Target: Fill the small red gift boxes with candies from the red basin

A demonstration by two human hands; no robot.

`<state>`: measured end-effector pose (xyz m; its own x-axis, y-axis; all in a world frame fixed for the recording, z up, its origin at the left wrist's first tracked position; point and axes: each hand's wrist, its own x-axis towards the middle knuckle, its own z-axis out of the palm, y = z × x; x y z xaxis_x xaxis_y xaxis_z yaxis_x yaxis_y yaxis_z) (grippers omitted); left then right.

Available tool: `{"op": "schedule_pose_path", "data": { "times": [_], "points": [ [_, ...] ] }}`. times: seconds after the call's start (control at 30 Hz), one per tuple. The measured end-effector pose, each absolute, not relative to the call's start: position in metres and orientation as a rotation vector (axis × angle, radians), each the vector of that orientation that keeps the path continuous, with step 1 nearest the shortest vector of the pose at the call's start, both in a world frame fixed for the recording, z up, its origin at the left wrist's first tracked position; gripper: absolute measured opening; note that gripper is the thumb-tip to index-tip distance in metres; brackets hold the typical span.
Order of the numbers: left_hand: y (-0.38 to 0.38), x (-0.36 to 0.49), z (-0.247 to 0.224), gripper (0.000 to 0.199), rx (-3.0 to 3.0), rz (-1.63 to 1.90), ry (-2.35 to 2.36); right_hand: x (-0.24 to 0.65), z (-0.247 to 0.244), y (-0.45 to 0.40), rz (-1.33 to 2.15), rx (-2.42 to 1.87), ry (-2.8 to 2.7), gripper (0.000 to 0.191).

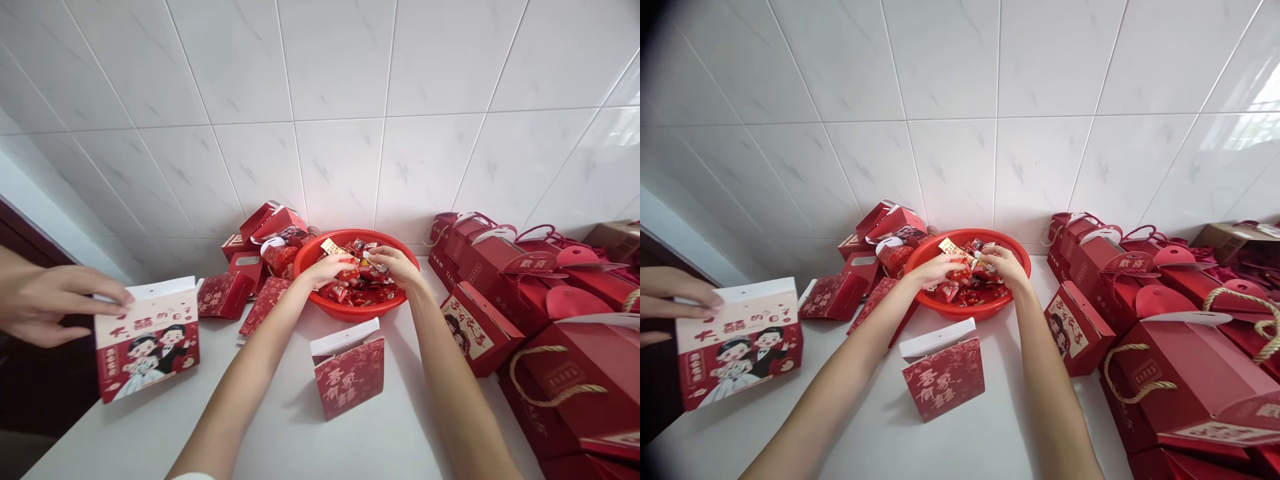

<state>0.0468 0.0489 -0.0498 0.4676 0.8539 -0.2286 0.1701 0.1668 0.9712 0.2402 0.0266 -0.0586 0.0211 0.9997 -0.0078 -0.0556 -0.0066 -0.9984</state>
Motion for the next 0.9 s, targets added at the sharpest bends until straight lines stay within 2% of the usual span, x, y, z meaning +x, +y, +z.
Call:
{"op": "schedule_pose_path", "data": {
  "times": [0.07,0.13,0.27,0.47,0.7,0.8,0.9],
  "points": [
    [0.049,0.047,-0.049,0.034,1.298,0.629,0.989,0.243,-0.061,0.027,1.213,-1.133,-1.136,0.037],
    [0.050,0.047,-0.050,0.037,1.296,0.619,0.974,0.245,-0.062,0.027,1.233,-1.108,-1.115,0.042],
    [0.053,0.046,-0.054,0.040,1.355,0.623,1.014,0.244,-0.061,0.025,1.302,-1.101,-1.087,0.035],
    [0.062,0.046,-0.062,0.027,1.569,0.925,1.016,0.239,-0.057,0.018,1.345,-1.037,-1.028,0.043],
    [0.058,0.062,-0.057,0.028,1.575,0.922,0.892,0.237,-0.056,0.015,1.412,-0.911,-1.088,0.046],
    [0.060,0.069,-0.056,0.027,1.603,0.875,0.917,0.238,-0.060,0.019,1.323,-0.903,-1.017,0.045],
    [0.065,0.073,-0.058,0.026,1.895,0.765,1.043,0.239,-0.063,0.024,1.203,-0.921,-0.855,0.039]
  ]
}}
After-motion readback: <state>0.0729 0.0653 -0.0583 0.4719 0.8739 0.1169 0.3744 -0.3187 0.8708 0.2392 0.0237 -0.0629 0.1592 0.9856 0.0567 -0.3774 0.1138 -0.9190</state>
